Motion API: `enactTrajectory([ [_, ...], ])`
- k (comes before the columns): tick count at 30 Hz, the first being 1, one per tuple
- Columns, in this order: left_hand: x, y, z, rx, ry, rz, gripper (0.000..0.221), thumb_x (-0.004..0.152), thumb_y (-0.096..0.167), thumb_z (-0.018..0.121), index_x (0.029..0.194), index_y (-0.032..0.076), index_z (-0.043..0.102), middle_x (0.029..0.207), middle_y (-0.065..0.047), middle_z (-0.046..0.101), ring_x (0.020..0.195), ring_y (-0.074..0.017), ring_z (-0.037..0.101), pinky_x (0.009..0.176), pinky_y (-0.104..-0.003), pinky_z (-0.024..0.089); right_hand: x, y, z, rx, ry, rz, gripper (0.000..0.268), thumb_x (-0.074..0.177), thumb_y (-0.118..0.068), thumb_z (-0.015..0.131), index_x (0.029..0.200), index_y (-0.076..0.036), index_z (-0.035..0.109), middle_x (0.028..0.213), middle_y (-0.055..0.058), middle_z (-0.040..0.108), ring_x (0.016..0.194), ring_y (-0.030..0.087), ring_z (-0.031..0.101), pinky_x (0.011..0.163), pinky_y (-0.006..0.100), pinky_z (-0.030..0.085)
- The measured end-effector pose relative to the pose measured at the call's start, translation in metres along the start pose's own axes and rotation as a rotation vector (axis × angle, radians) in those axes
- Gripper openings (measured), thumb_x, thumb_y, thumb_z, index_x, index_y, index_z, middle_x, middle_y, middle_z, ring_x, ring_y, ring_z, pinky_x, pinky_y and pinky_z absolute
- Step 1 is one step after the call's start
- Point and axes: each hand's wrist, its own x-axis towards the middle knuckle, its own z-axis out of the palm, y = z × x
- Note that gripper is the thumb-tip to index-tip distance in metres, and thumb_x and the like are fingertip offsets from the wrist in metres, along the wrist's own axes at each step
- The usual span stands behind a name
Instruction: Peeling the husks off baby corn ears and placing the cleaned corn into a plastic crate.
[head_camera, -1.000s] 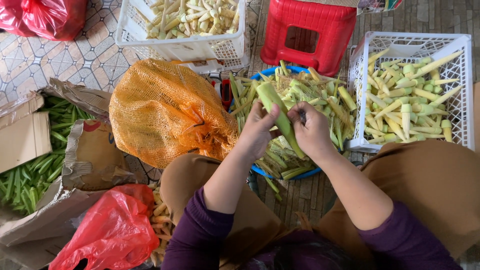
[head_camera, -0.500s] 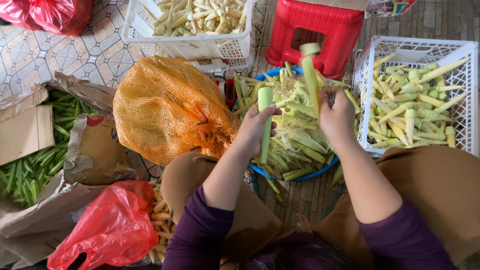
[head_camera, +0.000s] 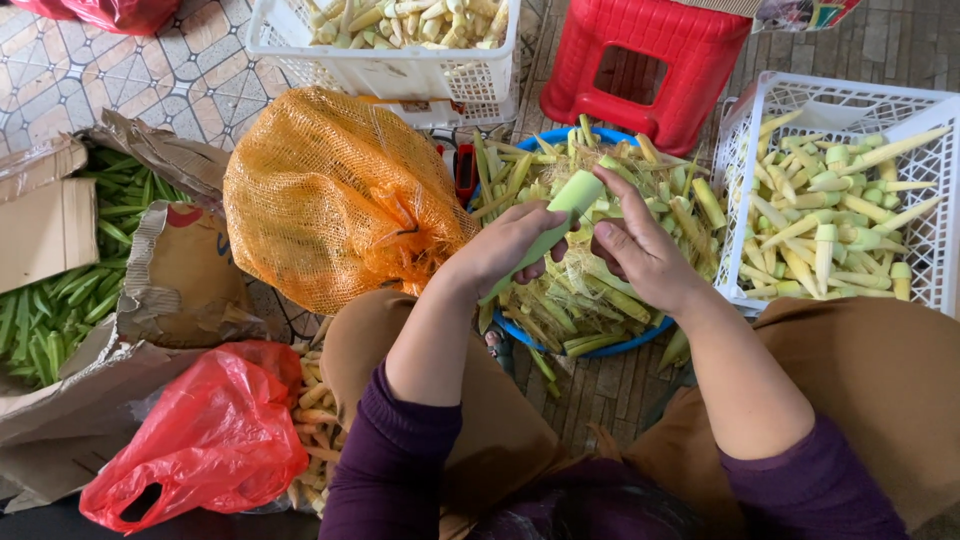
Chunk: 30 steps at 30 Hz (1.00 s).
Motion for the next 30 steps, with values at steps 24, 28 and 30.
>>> enactTrajectory([
  [24,-0.002,0.001,0.008,0.146,-0.052,0.105,0.044,0.107,0.031,0.038,0.116,-0.005,0.062,0.073,-0.012,0.059,0.045,-0.0123,0.052,0.038,-0.025,0.043,0.000,0.037,-0.002,0.154,0.006,-0.255,0.045,0.111,-0.018,0.034,0.155,-0.011,0.028,0.068,0.003,0.054,0.049,0.007,0.038,0.050,0.020,0.035],
  [28,0.005,-0.011,0.008,0.323,0.010,0.212,0.039,0.106,0.030,0.041,0.108,-0.001,0.065,0.073,-0.011,0.064,0.047,-0.0128,0.055,0.042,-0.025,0.046,0.002,0.044,-0.001,0.156,0.022,-0.266,0.043,0.111,-0.015,0.037,0.153,-0.008,0.029,0.072,0.006,0.055,0.048,0.010,0.041,0.049,0.021,0.037],
  [30,0.005,-0.012,0.009,0.402,0.040,0.249,0.038,0.107,0.029,0.042,0.112,-0.001,0.065,0.074,-0.011,0.064,0.048,-0.0133,0.054,0.043,-0.026,0.045,-0.001,0.052,-0.001,0.156,0.019,-0.253,0.042,0.112,-0.016,0.037,0.153,-0.010,0.028,0.080,0.009,0.058,0.050,0.009,0.042,0.050,0.022,0.037],
])
